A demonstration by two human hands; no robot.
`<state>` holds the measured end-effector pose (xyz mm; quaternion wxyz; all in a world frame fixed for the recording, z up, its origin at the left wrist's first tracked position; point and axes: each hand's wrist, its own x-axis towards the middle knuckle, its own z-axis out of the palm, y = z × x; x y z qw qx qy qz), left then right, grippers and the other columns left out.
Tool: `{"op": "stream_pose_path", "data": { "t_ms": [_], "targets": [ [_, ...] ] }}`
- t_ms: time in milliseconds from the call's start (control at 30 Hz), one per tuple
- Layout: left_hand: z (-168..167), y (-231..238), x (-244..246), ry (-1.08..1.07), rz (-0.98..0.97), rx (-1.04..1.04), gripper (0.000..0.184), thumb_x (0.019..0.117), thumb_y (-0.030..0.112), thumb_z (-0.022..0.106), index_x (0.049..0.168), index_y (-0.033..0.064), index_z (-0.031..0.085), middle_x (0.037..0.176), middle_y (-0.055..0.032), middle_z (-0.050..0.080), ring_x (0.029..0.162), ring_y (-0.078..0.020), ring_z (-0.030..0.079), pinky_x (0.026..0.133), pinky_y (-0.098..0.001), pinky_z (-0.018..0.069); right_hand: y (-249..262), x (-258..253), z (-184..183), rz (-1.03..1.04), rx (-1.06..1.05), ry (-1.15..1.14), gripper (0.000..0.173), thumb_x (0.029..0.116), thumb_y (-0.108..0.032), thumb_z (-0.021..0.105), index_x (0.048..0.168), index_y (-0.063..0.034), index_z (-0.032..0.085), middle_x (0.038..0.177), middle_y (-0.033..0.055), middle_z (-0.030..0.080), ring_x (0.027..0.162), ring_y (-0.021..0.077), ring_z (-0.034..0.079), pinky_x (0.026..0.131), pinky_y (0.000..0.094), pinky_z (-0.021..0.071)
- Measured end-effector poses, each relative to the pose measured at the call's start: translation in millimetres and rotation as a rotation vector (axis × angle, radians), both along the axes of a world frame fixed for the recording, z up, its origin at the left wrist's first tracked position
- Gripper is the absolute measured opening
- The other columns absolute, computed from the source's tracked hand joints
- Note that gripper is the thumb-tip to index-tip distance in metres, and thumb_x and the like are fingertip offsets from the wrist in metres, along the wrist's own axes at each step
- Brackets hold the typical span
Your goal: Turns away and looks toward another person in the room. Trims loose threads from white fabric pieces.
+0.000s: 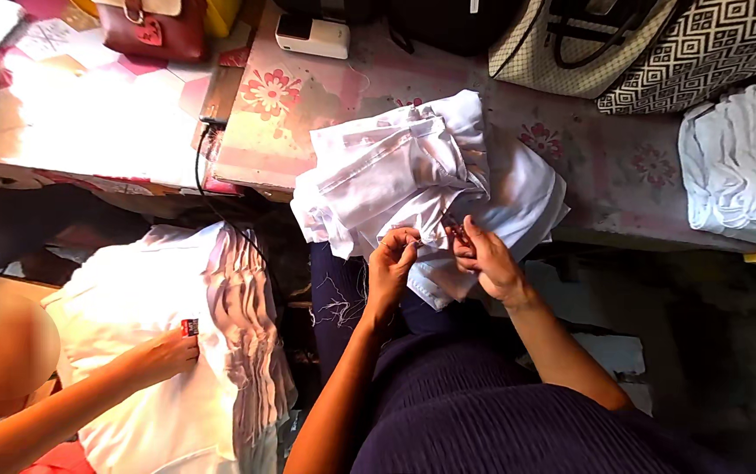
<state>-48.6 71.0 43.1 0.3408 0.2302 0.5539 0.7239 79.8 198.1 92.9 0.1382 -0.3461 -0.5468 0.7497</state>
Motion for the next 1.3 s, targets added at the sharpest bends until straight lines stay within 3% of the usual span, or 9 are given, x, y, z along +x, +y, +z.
{"op": "stream_pose_path", "data": {
  "t_ms": [133, 333, 767, 967, 1067, 1167, 1300],
  "targets": [
    [0, 0, 0, -0.137, -0.037, 0.059, 0.016, 0.0983, 0.003, 0.051, 0.089, 0.0051, 0.063, 0.118, -0.0057, 0.066, 0.107, -0.0157, 0.066, 0.095, -0.0372, 0.0575, 7, 12, 25, 0.147, -0.046, -0.023, 0.045, 0.1126, -0.028, 0.028, 0.105, -0.0065, 0.067, 0.059, -0.0125, 0.038, 0.045, -0.003, 0.031, 0.044, 0.0134, 0.0294],
    [5, -1, -1, -0.225, -0.036, 0.073, 0.019, 0.1001, 0.0, 0.048, 0.089, 0.0045, 0.062, 0.118, -0.0063, 0.064, 0.103, -0.0157, 0.067, 0.094, -0.0368, 0.0579, 8, 7, 20, 0.317, -0.154, -0.149, 0.043, 0.1129, -0.03, 0.032, 0.101, -0.0064, 0.066, 0.057, -0.0126, 0.035, 0.044, -0.0031, 0.029, 0.043, 0.0135, 0.0259],
    [-2, -3, -1, -0.172, -0.036, 0.069, 0.016, 0.0988, 0.001, 0.051, 0.089, 0.0048, 0.063, 0.115, -0.006, 0.064, 0.105, -0.0164, 0.066, 0.095, -0.0378, 0.0574, 6, -6, 8, 0.234, -0.12, -0.14, 0.032, 0.1106, -0.019, 0.043, 0.097, -0.0042, 0.068, 0.057, -0.0118, 0.038, 0.045, -0.0034, 0.031, 0.043, 0.0132, 0.0261],
    [5, -11, -3, -0.247, -0.146, -0.216, 0.014, 0.1026, 0.006, 0.056, 0.108, -0.0039, 0.064, 0.093, -0.0053, 0.072, 0.085, -0.0117, 0.071, 0.084, -0.0296, 0.0596, 11, 8, 15, 0.167, -0.024, 0.016, 0.033, 0.1089, -0.019, 0.041, 0.097, -0.0053, 0.069, 0.056, -0.014, 0.037, 0.045, -0.0046, 0.031, 0.045, 0.0132, 0.028],
    [10, 1, 8, -0.404, -0.03, -0.079, 0.01, 0.0994, -0.001, 0.057, 0.107, -0.003, 0.064, 0.082, -0.0017, 0.069, 0.073, -0.0075, 0.066, 0.074, -0.0237, 0.0567, 8, 9, 16, 0.164, 0.072, 0.039, 0.032, 0.1085, -0.019, 0.041, 0.097, -0.0068, 0.068, 0.058, -0.0148, 0.038, 0.048, -0.0049, 0.033, 0.047, 0.0133, 0.0289],
    [18, 14, 11, -0.542, 0.123, 0.057, 0.015, 0.0987, -0.006, 0.054, 0.093, 0.0028, 0.065, 0.081, -0.0017, 0.07, 0.076, -0.0104, 0.068, 0.08, -0.0283, 0.0583, 8, 11, 11, 0.122, 0.328, 0.042, 0.027, 0.1063, -0.017, 0.047, 0.093, -0.009, 0.069, 0.06, -0.0152, 0.042, 0.051, -0.0062, 0.036, 0.049, 0.0135, 0.0305],
    [31, 18, 5, -0.724, 0.155, 0.086, 0.016, 0.1052, 0.0, 0.046, 0.098, 0.006, 0.059, 0.083, -0.0041, 0.069, 0.077, -0.0146, 0.07, 0.081, -0.0323, 0.0604, 16, 16, 3, 0.139, 0.803, 0.0, 0.029, 0.1071, -0.02, 0.047, 0.102, -0.0036, 0.07, 0.068, -0.0083, 0.05, 0.059, -0.0046, 0.043, 0.057, 0.0141, 0.0389]
  ]
}}
